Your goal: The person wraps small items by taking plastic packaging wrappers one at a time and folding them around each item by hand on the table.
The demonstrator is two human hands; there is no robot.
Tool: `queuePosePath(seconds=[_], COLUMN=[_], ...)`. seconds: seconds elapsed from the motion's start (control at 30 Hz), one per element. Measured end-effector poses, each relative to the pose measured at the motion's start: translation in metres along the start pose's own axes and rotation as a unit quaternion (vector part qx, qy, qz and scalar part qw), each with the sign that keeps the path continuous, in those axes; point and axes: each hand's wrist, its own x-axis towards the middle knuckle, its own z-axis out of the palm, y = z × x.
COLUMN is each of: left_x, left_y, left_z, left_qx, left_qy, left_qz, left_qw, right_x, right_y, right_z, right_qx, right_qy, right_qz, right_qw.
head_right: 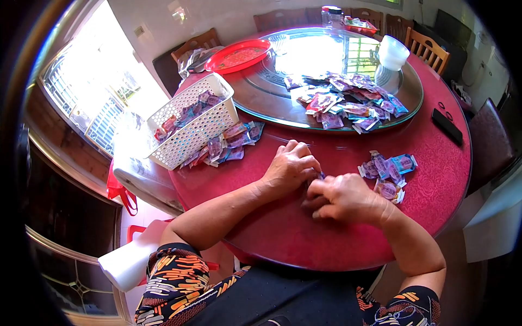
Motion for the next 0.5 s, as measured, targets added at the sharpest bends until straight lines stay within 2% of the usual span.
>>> queuePosePath(seconds=[0.07, 0.1, 0.2, 0.3, 0.37, 0.43, 0.5], left_x=[0.000, -0.001, -0.001, 0.001, -0.001, -0.004, -0.008], left_y=[0.000, 0.000, -0.002, 0.001, 0.016, 0.028, 0.040], left_z=[0.002, 0.003, 0.003, -0.001, -0.007, -0.008, -0.013], left_qx=[0.009, 0.006, 0.000, 0.001, -0.017, -0.021, -0.003], left_qy=[0.002, 0.014, 0.048, 0.079, 0.050, 0.038, -0.019], left_qz=[-0.003, 0.002, 0.019, 0.059, 0.067, 0.097, 0.097], left_qw=[1.000, 1.000, 0.999, 0.995, 0.996, 0.994, 0.995], right_x=[0.000, 0.000, -0.001, -0.004, -0.007, -0.009, -0.007], right_y=[-0.011, -0.015, -0.007, -0.009, -0.015, -0.009, -0.004], right_z=[-0.002, -0.005, -0.011, -0.030, -0.035, -0.037, -0.036], right_qx=[0.115, 0.067, 0.278, 0.382, 0.459, 0.456, 0.451], right_qy=[-0.074, -0.091, -0.082, 0.013, 0.104, 0.145, 0.158], right_qz=[0.001, -0.013, 0.012, 0.057, 0.090, 0.097, 0.098], right_qw=[0.991, 0.994, 0.957, 0.922, 0.878, 0.873, 0.873])
